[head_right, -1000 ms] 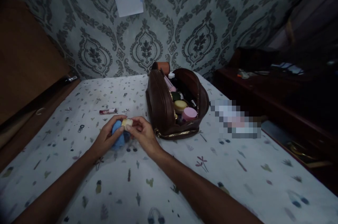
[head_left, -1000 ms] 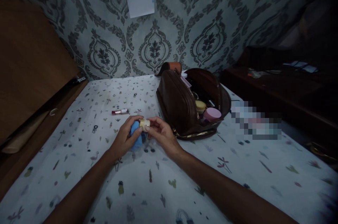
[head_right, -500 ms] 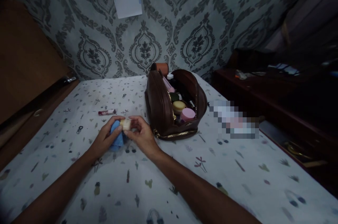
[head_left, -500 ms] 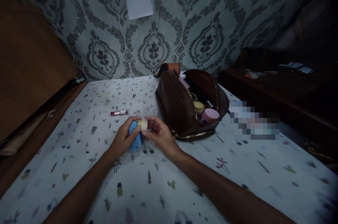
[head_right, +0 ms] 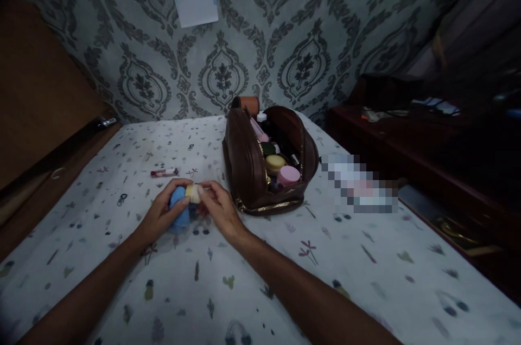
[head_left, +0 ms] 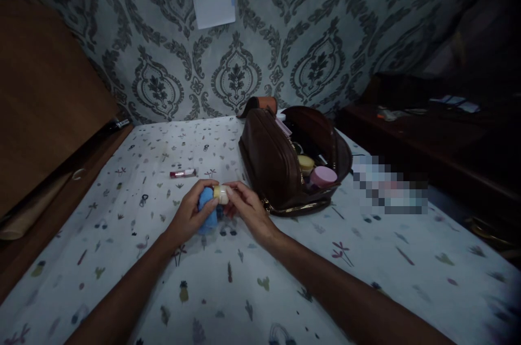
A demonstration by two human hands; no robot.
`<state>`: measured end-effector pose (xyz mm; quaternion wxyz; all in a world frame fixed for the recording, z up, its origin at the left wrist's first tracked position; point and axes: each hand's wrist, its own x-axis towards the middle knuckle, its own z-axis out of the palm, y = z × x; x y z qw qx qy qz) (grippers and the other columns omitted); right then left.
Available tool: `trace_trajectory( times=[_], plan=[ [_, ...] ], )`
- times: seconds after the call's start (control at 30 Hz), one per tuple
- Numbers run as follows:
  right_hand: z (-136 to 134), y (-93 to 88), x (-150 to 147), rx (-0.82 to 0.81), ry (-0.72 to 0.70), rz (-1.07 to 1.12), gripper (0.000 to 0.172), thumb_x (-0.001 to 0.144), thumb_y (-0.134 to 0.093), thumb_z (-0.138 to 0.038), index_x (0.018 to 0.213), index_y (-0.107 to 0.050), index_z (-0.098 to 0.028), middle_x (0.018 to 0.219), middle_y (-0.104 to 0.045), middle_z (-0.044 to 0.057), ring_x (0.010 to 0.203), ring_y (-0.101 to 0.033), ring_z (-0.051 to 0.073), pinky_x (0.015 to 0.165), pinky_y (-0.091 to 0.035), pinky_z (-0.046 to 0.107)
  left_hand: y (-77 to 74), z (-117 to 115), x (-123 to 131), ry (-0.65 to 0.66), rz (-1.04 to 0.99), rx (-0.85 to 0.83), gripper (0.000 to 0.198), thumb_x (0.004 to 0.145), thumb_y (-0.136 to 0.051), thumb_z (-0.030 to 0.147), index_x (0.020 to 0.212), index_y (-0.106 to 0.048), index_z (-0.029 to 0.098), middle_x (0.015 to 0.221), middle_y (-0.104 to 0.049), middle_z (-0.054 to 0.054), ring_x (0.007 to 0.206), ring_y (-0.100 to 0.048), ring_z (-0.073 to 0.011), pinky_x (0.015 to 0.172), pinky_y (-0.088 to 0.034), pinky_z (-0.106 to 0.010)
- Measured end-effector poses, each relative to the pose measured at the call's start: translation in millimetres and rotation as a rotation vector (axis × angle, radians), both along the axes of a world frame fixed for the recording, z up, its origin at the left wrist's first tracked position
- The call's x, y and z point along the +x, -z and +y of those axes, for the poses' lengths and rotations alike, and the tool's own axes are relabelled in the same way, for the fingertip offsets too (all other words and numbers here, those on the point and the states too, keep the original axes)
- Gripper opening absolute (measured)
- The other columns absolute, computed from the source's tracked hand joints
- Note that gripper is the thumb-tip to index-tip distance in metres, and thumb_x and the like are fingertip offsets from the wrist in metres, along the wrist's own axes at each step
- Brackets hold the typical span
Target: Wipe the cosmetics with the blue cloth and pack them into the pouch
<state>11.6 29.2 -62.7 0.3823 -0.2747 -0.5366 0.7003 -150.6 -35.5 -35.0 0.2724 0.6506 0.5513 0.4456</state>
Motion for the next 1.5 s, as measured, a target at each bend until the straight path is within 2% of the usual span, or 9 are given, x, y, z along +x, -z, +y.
trace_trajectory(
  times=[0.23,0.47,0.6,0.73,0.9,1.0,1.17,1.33,1.5],
  plan=[
    [-3,-4.1,1,0.008,0.043,0.037,0.05,0.071,-0.079,-0.051,0.107,-0.06,-0.022,0.095,-0.061,0.001,0.075,-0.063,0.014,0.057,-0.048,0.024,1.8,0,-2,-0.032,0.013,-0.02,0.032,0.095,-0.055,0.043,0.119,-0.055,0.021,0.104,-0.061,-0.004,0.09,-0.058,-0.0194,0.078,-0.046,-0.028],
    [0,-0.6,-1,0.018,-0.001,-0.027,0.048,0.079,-0.067,-0.064,0.098,-0.059,-0.02,0.059,-0.054,-0.006,0.051,-0.054,0.012,0.049,-0.043,0.025,-0.9,0,0,0.008,0.053,0.038,0.029,0.095,-0.055,0.039,0.119,-0.056,0.022,0.112,-0.061,-0.005,0.103,-0.058,-0.022,0.093,-0.045,-0.032],
    [-1,-1.8,0,0.032,-0.012,-0.022,0.048,0.079,-0.067,-0.063,0.1,-0.058,-0.021,0.059,-0.055,-0.005,0.054,-0.056,0.014,0.05,-0.042,0.025,-0.6,0,0,-0.007,0.014,0.0,0.032,0.093,-0.058,0.041,0.119,-0.056,0.022,0.111,-0.061,-0.005,0.102,-0.059,-0.0222,0.091,-0.046,-0.032],
    [-2,-3.2,0,-0.029,0.048,0.034,0.045,0.075,-0.073,-0.056,0.101,-0.059,-0.022,0.073,-0.06,-0.002,0.063,-0.06,0.015,0.052,-0.044,0.025,-1.7,1,0,-0.124,-0.144,-0.041,0.044,0.088,-0.063,0.047,0.123,-0.054,0.023,0.103,-0.061,-0.003,0.089,-0.06,-0.0198,0.079,-0.049,-0.029],
    [0,-1.3,-2,0.0,0.1,0.06,0.042,0.068,-0.081,-0.043,0.1,-0.06,-0.025,0.08,-0.058,-0.002,0.066,-0.056,0.014,0.052,-0.044,0.024,-1.5,6,2,-0.44,-0.43,-0.067,0.05,0.085,-0.061,0.06,0.119,-0.056,0.024,0.104,-0.063,-0.003,0.082,-0.061,-0.0179,0.071,-0.049,-0.027],
    [-2,0.1,-3,0.064,0.072,0.044,0.041,0.065,-0.082,-0.035,0.099,-0.061,-0.024,0.088,-0.06,-0.001,0.073,-0.057,0.014,0.06,-0.047,0.025,0.4,8,6,-0.363,-0.57,-0.086,0.059,0.087,-0.05,0.069,0.119,-0.058,0.02,0.109,-0.066,-0.007,0.094,-0.064,-0.0223,0.08,-0.051,-0.032],
    [-7,2.7,-5,0.129,0.065,0.027,0.037,0.066,-0.077,-0.027,0.099,-0.061,-0.023,0.09,-0.063,-0.001,0.081,-0.059,0.015,0.074,-0.049,0.028,1.4,1,14,-0.127,-0.215,-0.094,0.055,0.094,-0.044,0.063,0.118,-0.061,0.018,0.113,-0.067,-0.009,0.105,-0.061,-0.0243,0.093,-0.047,-0.035],
    [-10,2.5,-5,0.133,0.033,-0.023,0.034,0.07,-0.075,-0.029,0.1,-0.061,-0.023,0.083,-0.061,-0.002,0.077,-0.058,0.014,0.071,-0.047,0.027,-1.4,-3,16,-0.139,0.029,-0.085,0.039,0.1,-0.038,0.051,0.111,-0.058,0.019,0.082,-0.063,0.0,0.071,-0.057,-0.0169,0.067,-0.045,-0.029],
    [-12,-0.6,-2,0.169,-0.011,-0.072,0.036,0.072,-0.077,-0.038,0.099,-0.059,-0.022,0.073,-0.056,-0.005,0.067,-0.055,0.012,0.062,-0.044,0.025,-5.4,-4,19,-0.201,0.099,-0.022,0.026,0.099,-0.039,0.042,0.098,-0.055,0.021,0.076,-0.06,0.002,0.069,-0.057,-0.0155,0.066,-0.044,-0.027]
  ],
)
